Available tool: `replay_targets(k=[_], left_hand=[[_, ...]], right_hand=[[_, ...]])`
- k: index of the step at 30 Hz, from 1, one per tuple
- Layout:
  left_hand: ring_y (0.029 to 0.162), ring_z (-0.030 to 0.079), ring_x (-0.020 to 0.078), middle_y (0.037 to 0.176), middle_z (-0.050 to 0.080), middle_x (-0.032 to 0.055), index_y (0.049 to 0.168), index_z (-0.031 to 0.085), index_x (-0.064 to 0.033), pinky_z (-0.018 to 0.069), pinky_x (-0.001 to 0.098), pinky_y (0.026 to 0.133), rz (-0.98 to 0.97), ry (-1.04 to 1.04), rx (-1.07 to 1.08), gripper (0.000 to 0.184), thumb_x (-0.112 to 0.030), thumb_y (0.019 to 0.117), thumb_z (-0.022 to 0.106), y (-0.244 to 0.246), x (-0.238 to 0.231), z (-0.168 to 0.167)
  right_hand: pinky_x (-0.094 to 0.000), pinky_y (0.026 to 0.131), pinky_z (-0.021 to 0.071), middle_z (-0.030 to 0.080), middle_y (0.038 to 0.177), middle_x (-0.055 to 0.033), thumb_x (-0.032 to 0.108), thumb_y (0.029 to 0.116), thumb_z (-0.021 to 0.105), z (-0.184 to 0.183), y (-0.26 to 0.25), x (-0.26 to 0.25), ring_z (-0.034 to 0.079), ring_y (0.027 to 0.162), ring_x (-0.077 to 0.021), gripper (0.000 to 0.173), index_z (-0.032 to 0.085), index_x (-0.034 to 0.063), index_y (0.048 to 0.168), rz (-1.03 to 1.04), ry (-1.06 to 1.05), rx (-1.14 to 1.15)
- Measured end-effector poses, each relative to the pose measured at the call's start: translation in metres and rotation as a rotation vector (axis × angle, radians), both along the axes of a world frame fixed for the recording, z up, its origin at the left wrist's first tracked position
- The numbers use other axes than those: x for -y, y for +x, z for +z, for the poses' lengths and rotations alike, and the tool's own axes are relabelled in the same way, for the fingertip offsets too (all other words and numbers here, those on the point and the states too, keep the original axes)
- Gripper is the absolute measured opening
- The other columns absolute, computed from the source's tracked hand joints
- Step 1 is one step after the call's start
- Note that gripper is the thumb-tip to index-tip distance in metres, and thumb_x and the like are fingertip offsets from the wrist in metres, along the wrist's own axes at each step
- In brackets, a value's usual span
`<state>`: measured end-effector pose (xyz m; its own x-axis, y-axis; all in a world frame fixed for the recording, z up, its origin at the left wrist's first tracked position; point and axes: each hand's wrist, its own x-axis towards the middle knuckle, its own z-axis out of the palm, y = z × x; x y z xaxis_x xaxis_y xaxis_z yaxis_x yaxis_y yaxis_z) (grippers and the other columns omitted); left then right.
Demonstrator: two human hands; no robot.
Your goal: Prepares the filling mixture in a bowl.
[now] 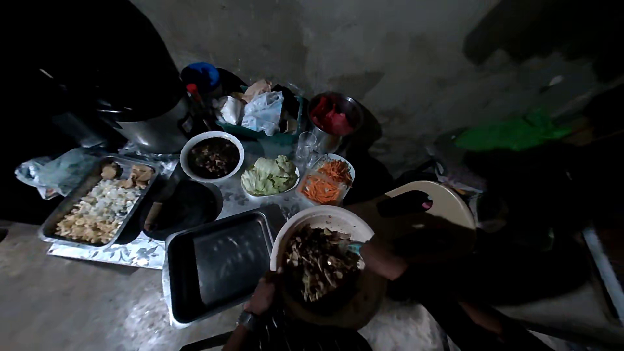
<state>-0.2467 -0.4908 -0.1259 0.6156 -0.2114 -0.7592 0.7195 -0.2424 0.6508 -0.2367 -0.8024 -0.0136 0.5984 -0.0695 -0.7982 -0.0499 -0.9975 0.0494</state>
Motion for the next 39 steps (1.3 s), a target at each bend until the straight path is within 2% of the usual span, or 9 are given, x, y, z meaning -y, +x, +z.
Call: replay_targets(k=[3,10,15,21,25,32,35,37,39], left_hand=[[0.089,0.067,0.0243,0.101,0.068,0.0165,0.122,0.062,0.0012,0.0567,0.0459,0.082,-0.001,0.007,0.014,0.04,-0.034,0.1082,0.05,0.002,0.002,0.005],[0.091,0.068,0.0222,0.104,0.069,0.0151,0.126,0.06,0.0007,0.058,0.044,0.084,0.074,-0.073,0.031,0.037,-0.03,0.1071,0.053,0.0,0.003,-0.006],[0.09,0.067,0.0242,0.102,0.069,0.0154,0.125,0.062,-0.0009,0.0575,0.0467,0.081,0.028,-0.015,0.031,0.039,-0.034,0.107,0.052,0.0,0.003,0.001],[0.085,0.067,0.0231,0.098,0.068,0.0148,0.122,0.062,0.0002,0.0579,0.045,0.077,0.061,-0.05,0.015,0.039,-0.035,0.1069,0.053,0.0,0.002,-0.007],[0.083,0.068,0.0228,0.096,0.069,0.0144,0.119,0.063,0.0003,0.0589,0.0441,0.076,0.072,-0.073,0.013,0.038,-0.034,0.1075,0.052,0.0,0.001,-0.007],[0.084,0.066,0.02,0.097,0.068,0.0127,0.122,0.061,0.0003,0.0578,0.0416,0.078,0.087,-0.068,0.023,0.035,-0.031,0.1071,0.053,-0.001,0.003,0.0],[0.087,0.066,0.02,0.1,0.067,0.0131,0.124,0.06,0.0005,0.057,0.0417,0.08,0.088,-0.062,0.003,0.037,-0.032,0.1076,0.052,0.0,0.003,0.004],[0.089,0.067,0.0202,0.101,0.068,0.013,0.125,0.06,-0.0004,0.058,0.0417,0.081,0.097,-0.077,0.007,0.037,-0.032,0.107,0.053,-0.001,0.003,0.001],[0.09,0.067,0.0219,0.103,0.068,0.0143,0.124,0.06,-0.0001,0.0577,0.0435,0.082,0.078,-0.067,0.012,0.039,-0.035,0.1067,0.054,0.001,0.001,-0.002]], right_hand=[[-0.0657,0.106,0.0424,0.061,0.13,-0.0325,0.021,0.1068,0.05,-0.029,-0.014,-0.007,0.056,0.126,-0.0501,0.039,0.059,-0.0043,0.135,-0.107,0.081,-0.091],[-0.0533,0.084,0.0549,0.069,0.102,-0.0219,0.018,0.0992,0.06,-0.056,-0.003,-0.026,0.068,0.09,-0.0328,0.026,0.067,-0.0044,0.112,-0.476,0.37,-0.021],[-0.066,0.099,0.0468,0.062,0.129,-0.0279,0.012,0.1004,0.055,0.003,0.023,-0.01,0.059,0.122,-0.0464,0.032,0.064,-0.0008,0.128,-0.209,0.004,0.14],[-0.0652,0.099,0.049,0.063,0.128,-0.0275,0.017,0.1008,0.057,-0.053,0.014,-0.032,0.061,0.119,-0.046,0.035,0.063,-0.0008,0.13,-0.157,0.172,0.15],[-0.0667,0.091,0.0503,0.067,0.117,-0.0257,0.016,0.097,0.062,-0.034,-0.006,-0.032,0.064,0.111,-0.0463,0.025,0.069,-0.0007,0.115,0.111,0.238,0.103],[-0.0701,0.102,0.0418,0.065,0.124,-0.0301,0.019,0.1047,0.053,-0.012,-0.026,-0.003,0.06,0.118,-0.0517,0.033,0.063,0.0008,0.13,0.111,0.041,-0.149],[-0.0607,0.109,0.0427,0.063,0.136,-0.0225,0.038,0.1096,0.044,0.014,-0.037,-0.031,0.059,0.127,-0.0415,0.045,0.061,0.0089,0.139,-0.058,0.15,-0.1],[-0.0476,0.085,0.0569,0.075,0.102,-0.0178,0.04,0.0995,0.057,-0.006,-0.068,-0.047,0.072,0.094,-0.0315,0.042,0.076,0.0039,0.108,-0.188,0.249,0.434],[-0.0421,0.1,0.0507,0.07,0.114,-0.0177,0.023,0.1007,0.064,-0.01,-0.044,-0.064,0.066,0.107,-0.0265,0.03,0.069,-0.0024,0.116,-0.617,0.352,0.108]])
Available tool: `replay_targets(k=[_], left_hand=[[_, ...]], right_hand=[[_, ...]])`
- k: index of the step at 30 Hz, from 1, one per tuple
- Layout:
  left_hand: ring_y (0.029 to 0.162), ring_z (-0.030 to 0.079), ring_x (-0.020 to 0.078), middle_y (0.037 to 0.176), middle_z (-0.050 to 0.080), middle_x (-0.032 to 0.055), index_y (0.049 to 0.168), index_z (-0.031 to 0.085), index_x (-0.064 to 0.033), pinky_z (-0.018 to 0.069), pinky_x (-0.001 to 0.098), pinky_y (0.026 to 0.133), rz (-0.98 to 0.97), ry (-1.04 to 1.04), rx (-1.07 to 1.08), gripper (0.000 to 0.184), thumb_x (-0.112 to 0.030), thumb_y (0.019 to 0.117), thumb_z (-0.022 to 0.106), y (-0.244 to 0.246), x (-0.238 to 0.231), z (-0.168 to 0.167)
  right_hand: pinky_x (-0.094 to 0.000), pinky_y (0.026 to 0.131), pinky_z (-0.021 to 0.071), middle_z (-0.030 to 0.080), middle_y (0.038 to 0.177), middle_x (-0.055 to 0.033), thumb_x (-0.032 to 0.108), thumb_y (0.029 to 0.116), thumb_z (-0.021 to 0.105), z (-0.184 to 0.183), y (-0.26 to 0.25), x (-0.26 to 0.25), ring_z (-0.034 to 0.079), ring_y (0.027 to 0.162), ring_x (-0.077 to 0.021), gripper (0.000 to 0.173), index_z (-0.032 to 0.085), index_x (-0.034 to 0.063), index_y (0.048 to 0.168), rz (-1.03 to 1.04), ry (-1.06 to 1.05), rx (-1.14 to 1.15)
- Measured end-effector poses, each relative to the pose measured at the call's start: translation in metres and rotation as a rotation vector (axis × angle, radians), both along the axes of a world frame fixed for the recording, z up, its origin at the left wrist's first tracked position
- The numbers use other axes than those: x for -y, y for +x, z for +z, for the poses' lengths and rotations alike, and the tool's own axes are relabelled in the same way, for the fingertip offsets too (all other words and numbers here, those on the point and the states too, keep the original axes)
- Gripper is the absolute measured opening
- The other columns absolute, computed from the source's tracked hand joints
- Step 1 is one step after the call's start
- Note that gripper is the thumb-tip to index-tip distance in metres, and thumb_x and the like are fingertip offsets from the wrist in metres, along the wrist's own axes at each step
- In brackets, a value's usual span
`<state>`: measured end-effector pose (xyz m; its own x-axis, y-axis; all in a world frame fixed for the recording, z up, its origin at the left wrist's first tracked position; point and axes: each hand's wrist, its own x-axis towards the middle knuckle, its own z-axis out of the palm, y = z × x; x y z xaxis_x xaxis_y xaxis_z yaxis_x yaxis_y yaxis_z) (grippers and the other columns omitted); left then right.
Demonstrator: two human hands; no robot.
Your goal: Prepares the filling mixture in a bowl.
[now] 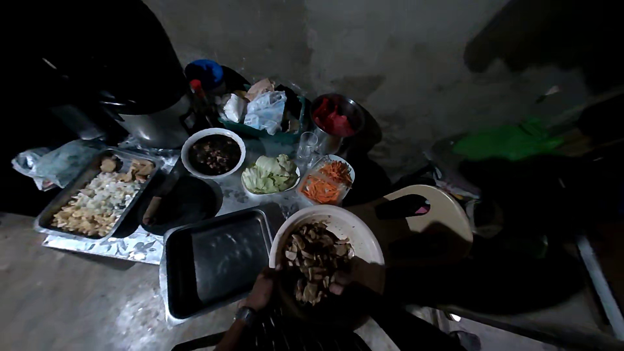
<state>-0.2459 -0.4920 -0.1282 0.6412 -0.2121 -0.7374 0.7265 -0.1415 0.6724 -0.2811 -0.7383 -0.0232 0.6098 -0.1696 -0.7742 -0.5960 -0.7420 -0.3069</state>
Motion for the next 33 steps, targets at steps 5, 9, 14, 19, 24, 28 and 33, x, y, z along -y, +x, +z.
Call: replay_targets(k=[5,9,14,19,24,28,33], left_hand=[[0.097,0.067,0.0276,0.109,0.068,0.0186,0.125,0.061,0.0007,0.0556,0.0499,0.088,-0.118,0.089,0.021,0.044,-0.038,0.1082,0.049,0.011,-0.001,0.001],[0.09,0.066,0.0241,0.102,0.067,0.0155,0.122,0.062,-0.0006,0.0559,0.0465,0.082,-0.132,0.089,0.036,0.042,-0.038,0.1073,0.051,0.014,-0.001,-0.002],[0.084,0.066,0.0207,0.097,0.067,0.0125,0.119,0.064,-0.0022,0.057,0.0425,0.077,-0.071,0.039,0.023,0.037,-0.036,0.1068,0.053,0.014,-0.001,-0.001],[0.087,0.066,0.0202,0.099,0.068,0.0128,0.12,0.063,-0.001,0.0567,0.0422,0.08,-0.045,0.029,0.024,0.037,-0.034,0.107,0.053,0.013,-0.002,0.001],[0.083,0.067,0.0206,0.096,0.068,0.0127,0.119,0.063,-0.0009,0.0582,0.0421,0.077,-0.033,0.035,0.003,0.036,-0.034,0.1062,0.055,0.013,0.0,0.01],[0.089,0.066,0.023,0.1,0.068,0.0149,0.117,0.065,-0.0004,0.0555,0.0451,0.082,-0.095,0.082,0.016,0.037,-0.035,0.1064,0.055,0.015,-0.003,0.01],[0.091,0.067,0.0234,0.102,0.068,0.015,0.119,0.065,-0.001,0.0567,0.0455,0.083,-0.094,0.082,0.012,0.037,-0.034,0.106,0.055,0.017,-0.002,0.004]], right_hand=[[-0.0386,0.073,0.0527,0.069,0.082,-0.0112,0.016,0.1002,0.059,-0.049,0.013,0.046,0.063,0.074,-0.0171,0.023,0.07,-0.0034,0.092,0.044,0.242,-0.037],[-0.0631,0.096,0.0511,0.067,0.123,-0.0232,0.021,0.1029,0.055,0.012,0.05,0.042,0.065,0.114,-0.0415,0.032,0.064,0.0026,0.128,0.359,-0.217,-0.031],[-0.0628,0.107,0.0445,0.051,0.147,-0.0241,0.014,0.1028,0.054,0.01,0.095,0.009,0.051,0.135,-0.0437,0.048,0.048,0.0064,0.15,0.513,-0.332,0.117],[-0.0645,0.106,0.0451,0.052,0.144,-0.0292,0.017,0.1055,0.05,-0.017,0.064,-0.045,0.053,0.13,-0.0489,0.047,0.045,-0.0039,0.148,0.768,-0.15,0.128],[-0.0663,0.103,0.0459,0.06,0.135,-0.0275,0.022,0.103,0.054,-0.016,0.034,0.012,0.056,0.127,-0.048,0.04,0.06,-0.0018,0.134,0.69,-0.235,-0.003],[-0.0649,0.105,0.0453,0.055,0.142,-0.0278,0.013,0.098,0.062,0.015,0.058,0.051,0.054,0.13,-0.0467,0.047,0.054,-0.0011,0.142,0.539,-0.305,-0.01],[-0.0667,0.096,0.0488,0.063,0.128,-0.0269,0.017,0.0953,0.064,-0.017,0.106,0.032,0.061,0.12,-0.0456,0.037,0.063,-0.0018,0.127,0.422,-0.366,0.015]])
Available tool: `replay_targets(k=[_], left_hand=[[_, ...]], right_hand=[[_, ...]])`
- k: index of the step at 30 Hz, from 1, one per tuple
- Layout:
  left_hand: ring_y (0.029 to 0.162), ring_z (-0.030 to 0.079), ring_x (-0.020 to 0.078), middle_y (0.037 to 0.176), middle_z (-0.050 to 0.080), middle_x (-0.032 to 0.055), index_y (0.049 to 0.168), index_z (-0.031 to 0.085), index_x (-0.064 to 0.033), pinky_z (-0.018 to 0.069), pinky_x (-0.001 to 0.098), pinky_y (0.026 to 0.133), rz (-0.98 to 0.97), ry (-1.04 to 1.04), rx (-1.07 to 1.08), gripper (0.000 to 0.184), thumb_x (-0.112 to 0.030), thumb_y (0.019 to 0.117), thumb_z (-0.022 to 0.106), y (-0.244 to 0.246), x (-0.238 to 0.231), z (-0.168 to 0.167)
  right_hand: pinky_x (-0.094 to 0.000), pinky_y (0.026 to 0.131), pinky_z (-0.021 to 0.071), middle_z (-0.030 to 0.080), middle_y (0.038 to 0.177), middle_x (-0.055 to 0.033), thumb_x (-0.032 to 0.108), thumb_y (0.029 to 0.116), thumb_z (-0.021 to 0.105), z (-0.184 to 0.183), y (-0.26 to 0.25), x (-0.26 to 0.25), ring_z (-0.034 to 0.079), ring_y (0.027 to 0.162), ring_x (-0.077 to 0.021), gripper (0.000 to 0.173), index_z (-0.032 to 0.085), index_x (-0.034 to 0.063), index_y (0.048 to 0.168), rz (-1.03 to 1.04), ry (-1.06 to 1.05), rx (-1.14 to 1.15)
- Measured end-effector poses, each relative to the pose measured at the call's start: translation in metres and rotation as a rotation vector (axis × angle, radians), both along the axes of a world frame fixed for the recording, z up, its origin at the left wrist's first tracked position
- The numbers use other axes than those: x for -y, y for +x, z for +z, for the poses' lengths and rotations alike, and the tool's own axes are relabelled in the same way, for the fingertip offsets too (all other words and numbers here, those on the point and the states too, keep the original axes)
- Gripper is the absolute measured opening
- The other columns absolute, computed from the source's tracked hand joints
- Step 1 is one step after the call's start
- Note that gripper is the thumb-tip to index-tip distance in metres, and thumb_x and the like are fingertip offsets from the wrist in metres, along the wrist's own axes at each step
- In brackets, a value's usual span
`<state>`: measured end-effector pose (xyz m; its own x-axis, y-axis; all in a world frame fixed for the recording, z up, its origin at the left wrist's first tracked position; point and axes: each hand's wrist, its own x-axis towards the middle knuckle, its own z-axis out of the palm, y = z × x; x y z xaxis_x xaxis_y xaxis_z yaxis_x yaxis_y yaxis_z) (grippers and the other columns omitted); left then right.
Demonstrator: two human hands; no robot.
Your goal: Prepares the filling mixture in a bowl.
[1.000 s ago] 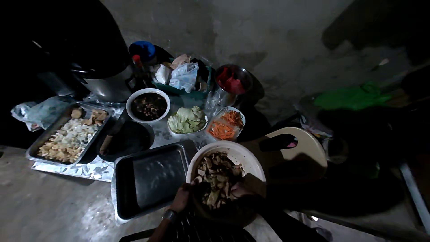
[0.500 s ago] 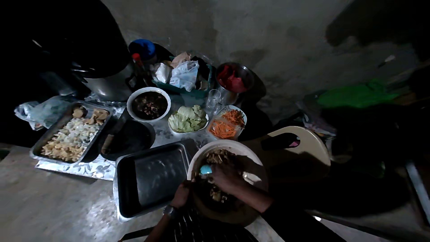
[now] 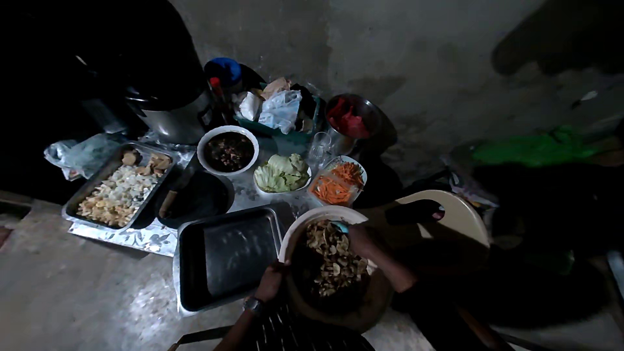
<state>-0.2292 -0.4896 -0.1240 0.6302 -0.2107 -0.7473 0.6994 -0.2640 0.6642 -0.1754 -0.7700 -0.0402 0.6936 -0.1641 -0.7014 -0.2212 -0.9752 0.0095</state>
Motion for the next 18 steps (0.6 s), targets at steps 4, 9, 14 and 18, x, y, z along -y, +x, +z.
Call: replay_targets(k=[4,9,14,18], left_hand=[[0.082,0.064,0.0205,0.095,0.067,0.0126,0.116,0.065,-0.0005,0.0559,0.0424,0.076,0.05,-0.012,-0.004,0.035,-0.033,0.1058,0.056,-0.001,0.002,-0.001],[0.079,0.064,0.0192,0.091,0.067,0.0111,0.112,0.066,-0.0011,0.056,0.041,0.074,0.057,-0.019,0.012,0.035,-0.034,0.1053,0.057,-0.003,0.003,-0.003],[0.084,0.065,0.0213,0.095,0.067,0.0133,0.115,0.065,-0.0003,0.0562,0.0435,0.078,0.031,-0.011,-0.01,0.037,-0.034,0.1062,0.055,-0.002,0.001,-0.004],[0.082,0.066,0.0215,0.095,0.068,0.0133,0.118,0.065,-0.001,0.0572,0.0435,0.076,0.08,-0.048,-0.032,0.036,-0.034,0.1056,0.056,-0.003,0.002,-0.005]], right_hand=[[-0.069,0.096,0.0486,0.065,0.125,-0.0256,0.024,0.0993,0.061,-0.017,-0.019,-0.052,0.061,0.118,-0.0479,0.034,0.066,0.001,0.124,0.231,0.159,-0.05],[-0.0653,0.093,0.0513,0.063,0.128,-0.0261,0.013,0.1019,0.054,0.039,-0.071,-0.046,0.063,0.115,-0.047,0.039,0.057,0.0018,0.139,0.324,0.131,-0.132],[-0.0512,0.117,0.0373,0.056,0.146,-0.0236,0.023,0.1095,0.045,0.102,-0.102,-0.042,0.051,0.138,-0.0391,0.041,0.057,-0.0011,0.141,-0.056,0.185,-0.228],[-0.0524,0.114,0.0395,0.06,0.139,-0.0249,0.026,0.103,0.057,0.022,-0.094,-0.047,0.054,0.133,-0.0381,0.045,0.059,-0.0019,0.138,-0.228,0.143,0.023]])
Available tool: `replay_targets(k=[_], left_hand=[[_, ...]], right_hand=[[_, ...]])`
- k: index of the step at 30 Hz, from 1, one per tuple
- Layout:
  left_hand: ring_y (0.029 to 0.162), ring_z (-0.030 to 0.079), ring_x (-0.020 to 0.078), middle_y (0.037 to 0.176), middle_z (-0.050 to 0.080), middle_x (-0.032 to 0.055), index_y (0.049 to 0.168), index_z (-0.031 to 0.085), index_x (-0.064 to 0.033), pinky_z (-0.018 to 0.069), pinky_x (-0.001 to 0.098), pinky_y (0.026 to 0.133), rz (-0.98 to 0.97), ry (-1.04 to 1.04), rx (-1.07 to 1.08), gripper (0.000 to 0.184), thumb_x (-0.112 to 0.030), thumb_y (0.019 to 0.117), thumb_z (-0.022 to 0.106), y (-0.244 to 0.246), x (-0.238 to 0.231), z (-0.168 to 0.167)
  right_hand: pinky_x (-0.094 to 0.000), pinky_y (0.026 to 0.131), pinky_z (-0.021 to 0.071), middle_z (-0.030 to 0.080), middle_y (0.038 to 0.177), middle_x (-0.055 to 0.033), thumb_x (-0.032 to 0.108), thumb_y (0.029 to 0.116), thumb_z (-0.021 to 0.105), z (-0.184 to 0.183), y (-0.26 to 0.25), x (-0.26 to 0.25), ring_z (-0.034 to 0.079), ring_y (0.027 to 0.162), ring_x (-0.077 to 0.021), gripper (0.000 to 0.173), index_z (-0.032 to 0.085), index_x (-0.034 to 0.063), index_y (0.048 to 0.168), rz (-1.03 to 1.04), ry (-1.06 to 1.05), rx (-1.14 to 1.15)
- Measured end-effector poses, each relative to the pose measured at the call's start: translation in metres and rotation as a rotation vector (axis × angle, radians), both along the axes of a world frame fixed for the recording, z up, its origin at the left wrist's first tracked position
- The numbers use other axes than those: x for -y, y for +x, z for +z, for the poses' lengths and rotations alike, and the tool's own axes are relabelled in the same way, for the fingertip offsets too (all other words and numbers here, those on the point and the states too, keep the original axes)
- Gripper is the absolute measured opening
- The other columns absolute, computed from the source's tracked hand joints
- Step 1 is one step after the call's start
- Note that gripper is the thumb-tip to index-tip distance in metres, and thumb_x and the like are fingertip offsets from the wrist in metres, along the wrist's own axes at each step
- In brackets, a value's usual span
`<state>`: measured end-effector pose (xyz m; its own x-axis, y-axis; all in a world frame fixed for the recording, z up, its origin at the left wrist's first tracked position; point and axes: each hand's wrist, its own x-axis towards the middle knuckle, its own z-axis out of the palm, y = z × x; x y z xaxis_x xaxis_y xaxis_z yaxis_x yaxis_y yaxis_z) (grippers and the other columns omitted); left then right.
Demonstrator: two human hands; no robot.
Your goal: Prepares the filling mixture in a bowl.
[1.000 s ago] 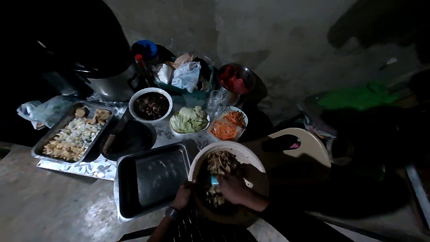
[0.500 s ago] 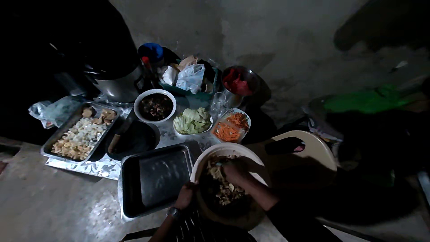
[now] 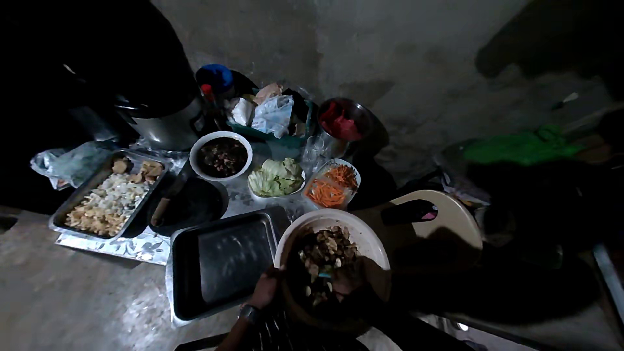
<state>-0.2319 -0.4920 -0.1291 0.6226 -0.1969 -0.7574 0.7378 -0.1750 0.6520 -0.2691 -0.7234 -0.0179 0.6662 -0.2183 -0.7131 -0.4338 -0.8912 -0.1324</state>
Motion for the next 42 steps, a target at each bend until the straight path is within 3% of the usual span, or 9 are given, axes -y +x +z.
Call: replay_targets(k=[5,14,18,24,30,36,38,39,42], left_hand=[[0.078,0.065,0.0202,0.09,0.067,0.0117,0.11,0.066,-0.0007,0.0567,0.0413,0.072,-0.002,0.002,0.015,0.034,-0.033,0.1049,0.058,0.002,0.0,-0.001],[0.077,0.065,0.0206,0.091,0.067,0.0122,0.115,0.065,-0.0019,0.0574,0.0413,0.07,0.031,0.007,-0.029,0.036,-0.035,0.1055,0.056,0.003,0.003,0.006],[0.074,0.063,0.0191,0.088,0.066,0.0115,0.114,0.064,-0.0007,0.056,0.0398,0.068,0.042,0.005,-0.004,0.033,-0.031,0.1045,0.058,0.0,0.002,0.007],[0.086,0.068,0.0235,0.098,0.069,0.0146,0.12,0.064,-0.0017,0.0586,0.0445,0.077,0.064,-0.05,-0.023,0.036,-0.034,0.1046,0.058,-0.002,0.001,0.002],[0.085,0.067,0.0237,0.097,0.068,0.0148,0.118,0.064,-0.0011,0.0576,0.0454,0.077,0.028,-0.005,0.0,0.037,-0.035,0.1055,0.056,0.0,0.001,0.001],[0.084,0.066,0.0235,0.097,0.068,0.0147,0.119,0.064,-0.0009,0.0571,0.045,0.077,0.086,-0.007,0.006,0.035,-0.032,0.1045,0.059,-0.003,0.004,-0.002],[0.085,0.067,0.0242,0.098,0.068,0.0155,0.12,0.063,-0.0005,0.058,0.0456,0.077,0.1,-0.008,0.006,0.035,-0.032,0.1046,0.058,-0.004,0.005,-0.003],[0.084,0.067,0.0242,0.097,0.068,0.0154,0.119,0.064,-0.0002,0.0578,0.0455,0.076,0.096,-0.006,0.01,0.035,-0.032,0.1046,0.058,-0.004,0.006,-0.004],[0.081,0.066,0.0241,0.094,0.068,0.0153,0.117,0.064,-0.0006,0.0572,0.0456,0.073,0.082,0.004,0.004,0.036,-0.034,0.1046,0.058,-0.004,0.005,-0.003]], right_hand=[[-0.066,0.09,0.0531,0.06,0.132,-0.0274,0.019,0.0988,0.061,0.003,0.026,0.027,0.063,0.115,-0.0475,0.044,0.056,-0.0005,0.138,0.278,-0.099,-0.086],[-0.0666,0.099,0.0488,0.061,0.133,-0.0263,0.016,0.1004,0.056,-0.043,0.055,0.015,0.06,0.122,-0.0462,0.036,0.061,-0.0001,0.132,0.219,-0.019,0.02],[-0.0677,0.097,0.0488,0.062,0.13,-0.0265,0.015,0.0984,0.061,-0.013,0.034,0.007,0.06,0.12,-0.0477,0.038,0.059,-0.0019,0.133,0.414,0.017,-0.019],[-0.0633,0.1,0.0497,0.059,0.139,-0.0226,0.017,0.0991,0.06,-0.022,0.071,0.043,0.06,0.124,-0.0427,0.045,0.055,0.0051,0.143,0.149,-0.087,0.106],[-0.0655,0.102,0.047,0.056,0.139,-0.0264,0.008,0.0987,0.059,-0.021,0.037,-0.017,0.056,0.126,-0.0463,0.056,0.043,0.0033,0.152,0.505,0.141,0.002],[-0.0613,0.105,0.0463,0.061,0.137,-0.0258,0.027,0.1111,0.037,0.033,-0.013,0.006,0.058,0.128,-0.0443,0.044,0.055,0.0035,0.144,0.305,0.012,-0.216],[-0.0496,0.104,0.0503,0.07,0.123,-0.0206,0.039,0.1069,0.046,-0.025,-0.065,0.026,0.066,0.118,-0.0353,0.046,0.068,0.0052,0.13,0.184,0.039,0.201],[-0.048,0.09,0.0567,0.074,0.105,-0.0197,0.043,0.0995,0.053,-0.083,-0.086,0.037,0.071,0.1,-0.0342,0.047,0.074,0.0041,0.114,0.162,0.037,0.562],[-0.0635,0.11,0.0413,0.058,0.142,-0.0219,0.027,0.1028,0.055,-0.07,-0.024,0.018,0.051,0.135,-0.0425,0.042,0.06,0.0057,0.139,0.171,0.048,0.006]])
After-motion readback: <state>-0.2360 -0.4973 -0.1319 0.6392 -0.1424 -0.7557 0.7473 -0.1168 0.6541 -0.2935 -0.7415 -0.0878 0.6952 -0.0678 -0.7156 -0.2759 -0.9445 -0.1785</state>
